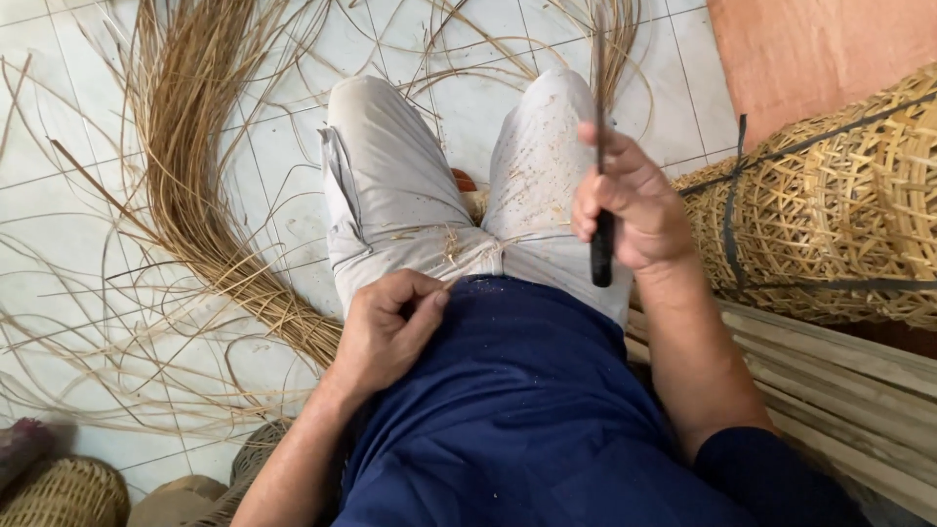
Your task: The person sits on the floor and uses a knife to shave thin strips from a bamboo rod. They hold the rod with one hand and draw the knife along its length to remove outer layers, repeating the motion across the rod.
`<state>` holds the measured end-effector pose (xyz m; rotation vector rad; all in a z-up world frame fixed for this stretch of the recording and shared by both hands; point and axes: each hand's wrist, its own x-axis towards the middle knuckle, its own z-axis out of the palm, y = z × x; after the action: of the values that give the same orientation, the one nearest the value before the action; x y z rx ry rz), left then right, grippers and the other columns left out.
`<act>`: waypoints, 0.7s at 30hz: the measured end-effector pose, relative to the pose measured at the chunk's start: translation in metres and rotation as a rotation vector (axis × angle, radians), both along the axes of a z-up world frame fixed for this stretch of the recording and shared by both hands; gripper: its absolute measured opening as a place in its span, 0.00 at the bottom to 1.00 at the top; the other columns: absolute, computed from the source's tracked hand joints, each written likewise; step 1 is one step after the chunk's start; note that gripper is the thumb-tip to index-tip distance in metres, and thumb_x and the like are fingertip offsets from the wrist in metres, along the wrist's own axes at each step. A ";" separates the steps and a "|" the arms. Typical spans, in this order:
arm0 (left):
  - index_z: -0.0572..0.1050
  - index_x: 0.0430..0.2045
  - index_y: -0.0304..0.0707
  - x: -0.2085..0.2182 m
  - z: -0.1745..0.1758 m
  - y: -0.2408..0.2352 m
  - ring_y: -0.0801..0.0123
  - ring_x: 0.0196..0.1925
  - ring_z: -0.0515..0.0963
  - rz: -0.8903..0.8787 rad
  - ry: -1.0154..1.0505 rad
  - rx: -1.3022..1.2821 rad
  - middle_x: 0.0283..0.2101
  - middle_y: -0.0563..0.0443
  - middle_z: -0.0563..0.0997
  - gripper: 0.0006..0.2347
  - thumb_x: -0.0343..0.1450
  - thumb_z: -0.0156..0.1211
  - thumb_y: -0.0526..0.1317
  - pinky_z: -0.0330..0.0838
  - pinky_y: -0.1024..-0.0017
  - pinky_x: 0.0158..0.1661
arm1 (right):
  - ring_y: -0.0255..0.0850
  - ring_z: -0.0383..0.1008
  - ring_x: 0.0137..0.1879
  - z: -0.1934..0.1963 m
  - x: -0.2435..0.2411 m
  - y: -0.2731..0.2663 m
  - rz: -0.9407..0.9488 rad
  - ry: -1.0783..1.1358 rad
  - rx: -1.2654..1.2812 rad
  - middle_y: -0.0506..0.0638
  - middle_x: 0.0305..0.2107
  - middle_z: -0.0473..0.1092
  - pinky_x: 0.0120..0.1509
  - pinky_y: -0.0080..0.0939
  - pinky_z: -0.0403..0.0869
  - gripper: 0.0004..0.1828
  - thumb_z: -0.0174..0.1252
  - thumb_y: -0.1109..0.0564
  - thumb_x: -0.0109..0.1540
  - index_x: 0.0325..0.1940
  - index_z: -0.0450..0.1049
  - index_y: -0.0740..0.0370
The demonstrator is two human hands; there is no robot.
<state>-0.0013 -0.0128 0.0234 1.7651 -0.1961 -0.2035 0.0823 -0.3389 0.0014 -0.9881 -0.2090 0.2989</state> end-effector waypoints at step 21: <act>0.81 0.37 0.35 0.040 0.055 -0.053 0.71 0.31 0.75 -0.152 0.063 -0.164 0.25 0.47 0.79 0.07 0.73 0.63 0.40 0.76 0.67 0.30 | 0.35 0.75 0.31 -0.016 -0.038 0.068 0.285 -0.087 -0.198 0.60 0.36 0.79 0.28 0.29 0.77 0.30 0.57 0.69 0.65 0.73 0.65 0.68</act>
<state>0.0384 -0.0660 0.0789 1.5793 -0.2933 -0.3425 0.0447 -0.2711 -0.0144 -1.1697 -0.4075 0.5456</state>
